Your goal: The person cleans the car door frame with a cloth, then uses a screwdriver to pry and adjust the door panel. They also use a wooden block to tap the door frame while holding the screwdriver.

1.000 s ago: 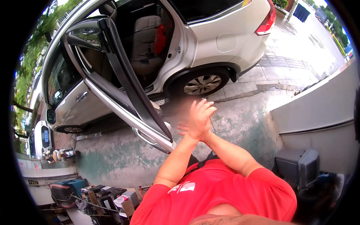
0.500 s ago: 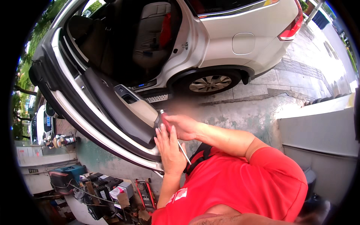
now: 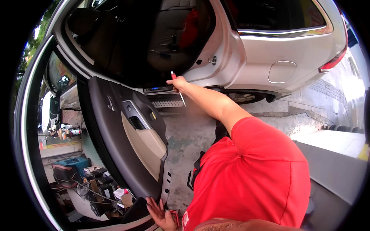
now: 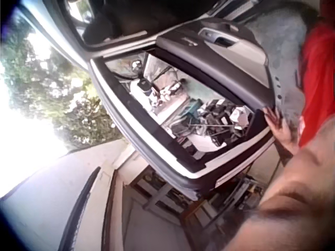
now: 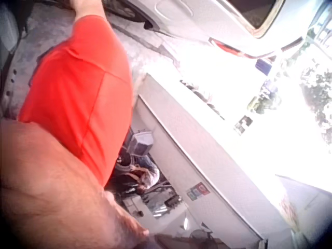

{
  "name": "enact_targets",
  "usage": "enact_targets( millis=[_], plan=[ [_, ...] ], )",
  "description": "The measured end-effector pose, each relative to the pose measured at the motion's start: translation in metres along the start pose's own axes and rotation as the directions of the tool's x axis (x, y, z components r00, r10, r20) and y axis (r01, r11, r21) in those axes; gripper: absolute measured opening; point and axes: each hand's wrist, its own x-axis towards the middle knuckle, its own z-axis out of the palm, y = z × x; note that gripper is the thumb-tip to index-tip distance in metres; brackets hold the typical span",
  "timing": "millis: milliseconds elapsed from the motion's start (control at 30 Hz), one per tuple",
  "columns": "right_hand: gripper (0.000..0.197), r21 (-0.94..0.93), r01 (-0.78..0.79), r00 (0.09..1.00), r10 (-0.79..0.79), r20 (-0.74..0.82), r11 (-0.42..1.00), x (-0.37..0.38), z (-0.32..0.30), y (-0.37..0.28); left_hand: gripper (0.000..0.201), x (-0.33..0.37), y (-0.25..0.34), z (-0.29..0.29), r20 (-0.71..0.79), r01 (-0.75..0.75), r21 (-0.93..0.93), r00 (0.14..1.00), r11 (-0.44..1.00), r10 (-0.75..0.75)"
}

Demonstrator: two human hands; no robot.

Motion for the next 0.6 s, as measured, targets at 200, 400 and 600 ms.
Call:
enact_targets(
  millis=[200, 400, 600],
  plan=[
    [0.029, -0.315, 0.040, 0.936, -0.146, -0.320, 0.948, 0.224, -0.031, -0.066, 0.072, 0.033, -0.023, 0.026, -0.692, 0.222, 0.131, 0.718, 0.966, -0.071],
    [0.042, -0.724, -0.040, 0.884, -0.314, -0.347, 0.689, 0.398, -0.076, -0.105, 0.072, 0.092, -0.093, 0.055, -0.834, 0.434, -0.005, 0.495, 0.901, -0.243],
    [0.044, -0.930, 0.103, 0.836, -0.538, -0.112, 0.353, 0.438, -0.061, -0.123, 0.073, 0.113, -0.152, 0.088, -0.866, 0.548, -0.148, 0.330, 0.823, -0.375]
  ],
)
